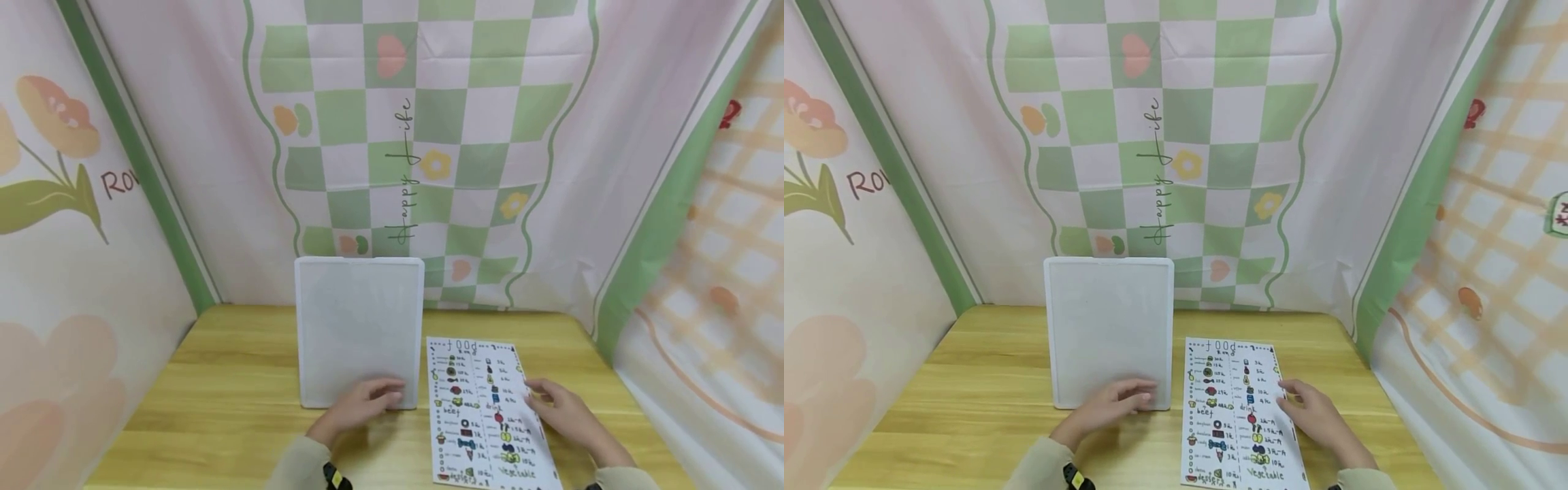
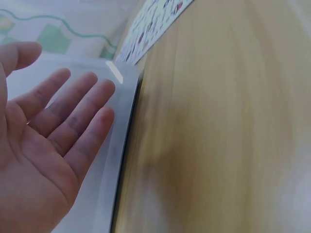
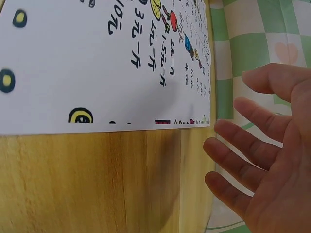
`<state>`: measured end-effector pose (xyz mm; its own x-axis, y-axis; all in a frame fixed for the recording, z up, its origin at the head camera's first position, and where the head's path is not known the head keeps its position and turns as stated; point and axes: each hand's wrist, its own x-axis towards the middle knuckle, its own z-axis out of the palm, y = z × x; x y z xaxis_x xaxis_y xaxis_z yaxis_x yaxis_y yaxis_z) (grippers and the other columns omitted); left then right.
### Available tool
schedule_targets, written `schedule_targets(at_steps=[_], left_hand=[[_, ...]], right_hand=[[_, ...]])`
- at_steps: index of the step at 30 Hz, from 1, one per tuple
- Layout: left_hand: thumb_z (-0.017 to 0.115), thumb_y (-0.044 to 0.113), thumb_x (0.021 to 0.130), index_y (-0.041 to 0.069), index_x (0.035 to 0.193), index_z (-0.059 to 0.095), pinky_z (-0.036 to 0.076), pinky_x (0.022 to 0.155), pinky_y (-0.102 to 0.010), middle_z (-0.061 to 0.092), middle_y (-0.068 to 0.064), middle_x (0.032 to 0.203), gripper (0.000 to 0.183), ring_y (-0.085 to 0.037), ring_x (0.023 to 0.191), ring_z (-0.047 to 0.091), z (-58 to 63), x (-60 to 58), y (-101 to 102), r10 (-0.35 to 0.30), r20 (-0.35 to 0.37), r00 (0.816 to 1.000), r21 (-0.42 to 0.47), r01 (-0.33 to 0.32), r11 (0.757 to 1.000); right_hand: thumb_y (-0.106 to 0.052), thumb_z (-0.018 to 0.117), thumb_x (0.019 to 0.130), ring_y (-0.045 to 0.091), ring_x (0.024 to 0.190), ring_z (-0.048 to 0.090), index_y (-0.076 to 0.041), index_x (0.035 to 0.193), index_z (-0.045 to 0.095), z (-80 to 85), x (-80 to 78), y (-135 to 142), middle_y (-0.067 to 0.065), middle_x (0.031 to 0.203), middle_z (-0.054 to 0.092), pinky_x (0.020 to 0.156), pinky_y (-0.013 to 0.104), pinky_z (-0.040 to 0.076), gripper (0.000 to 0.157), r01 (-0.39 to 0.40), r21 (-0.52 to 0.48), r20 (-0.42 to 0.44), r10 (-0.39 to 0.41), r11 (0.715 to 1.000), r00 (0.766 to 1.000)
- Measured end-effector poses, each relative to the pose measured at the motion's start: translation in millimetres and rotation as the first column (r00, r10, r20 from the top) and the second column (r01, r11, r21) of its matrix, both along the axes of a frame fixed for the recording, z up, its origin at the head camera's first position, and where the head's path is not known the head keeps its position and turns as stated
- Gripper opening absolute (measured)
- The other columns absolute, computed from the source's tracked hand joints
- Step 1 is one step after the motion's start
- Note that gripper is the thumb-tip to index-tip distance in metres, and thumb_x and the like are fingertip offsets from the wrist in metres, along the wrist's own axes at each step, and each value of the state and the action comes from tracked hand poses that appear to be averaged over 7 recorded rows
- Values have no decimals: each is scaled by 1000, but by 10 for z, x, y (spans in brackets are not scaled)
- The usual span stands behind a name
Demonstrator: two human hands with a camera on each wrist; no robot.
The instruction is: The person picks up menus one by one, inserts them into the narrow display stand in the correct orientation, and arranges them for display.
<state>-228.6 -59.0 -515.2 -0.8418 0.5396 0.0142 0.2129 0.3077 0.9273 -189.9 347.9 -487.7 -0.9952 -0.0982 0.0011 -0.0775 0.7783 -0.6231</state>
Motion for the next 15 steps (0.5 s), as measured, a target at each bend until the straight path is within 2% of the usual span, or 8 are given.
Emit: schedule_targets(at_steps=[3,7,10,15], left_hand=[[57,33,103,12,136,61,56,91,-41,65,-8,128,39,-25,107,66,-4,21,82,-25,129,991,101,12,995],[55,33,104,6,140,55,56,91,-44,64,-16,127,45,-32,111,65,-25,49,172,-59,266,962,204,4,979],[53,34,104,3,143,51,53,96,-46,63,-19,130,50,-34,114,63,-65,60,230,-77,325,943,250,-8,968],[55,35,102,0,145,48,51,99,-42,62,-16,132,56,-31,115,63,-123,65,334,-59,388,920,276,-55,959]], right_hand=[[-32,62,100,50,118,54,5,135,54,10,-3,2,31,133,55,95,67,45,51,3,-5,11,-3,1000,1000],[-30,63,100,46,114,58,6,135,54,14,-1,10,31,132,56,95,64,46,51,13,-24,32,-12,1000,999],[-28,63,100,44,112,60,8,134,53,9,2,22,31,131,57,95,64,46,51,21,-39,54,-19,999,998],[-27,63,99,45,113,60,9,135,52,14,2,35,31,129,58,96,66,44,52,39,-64,97,-33,997,995]])
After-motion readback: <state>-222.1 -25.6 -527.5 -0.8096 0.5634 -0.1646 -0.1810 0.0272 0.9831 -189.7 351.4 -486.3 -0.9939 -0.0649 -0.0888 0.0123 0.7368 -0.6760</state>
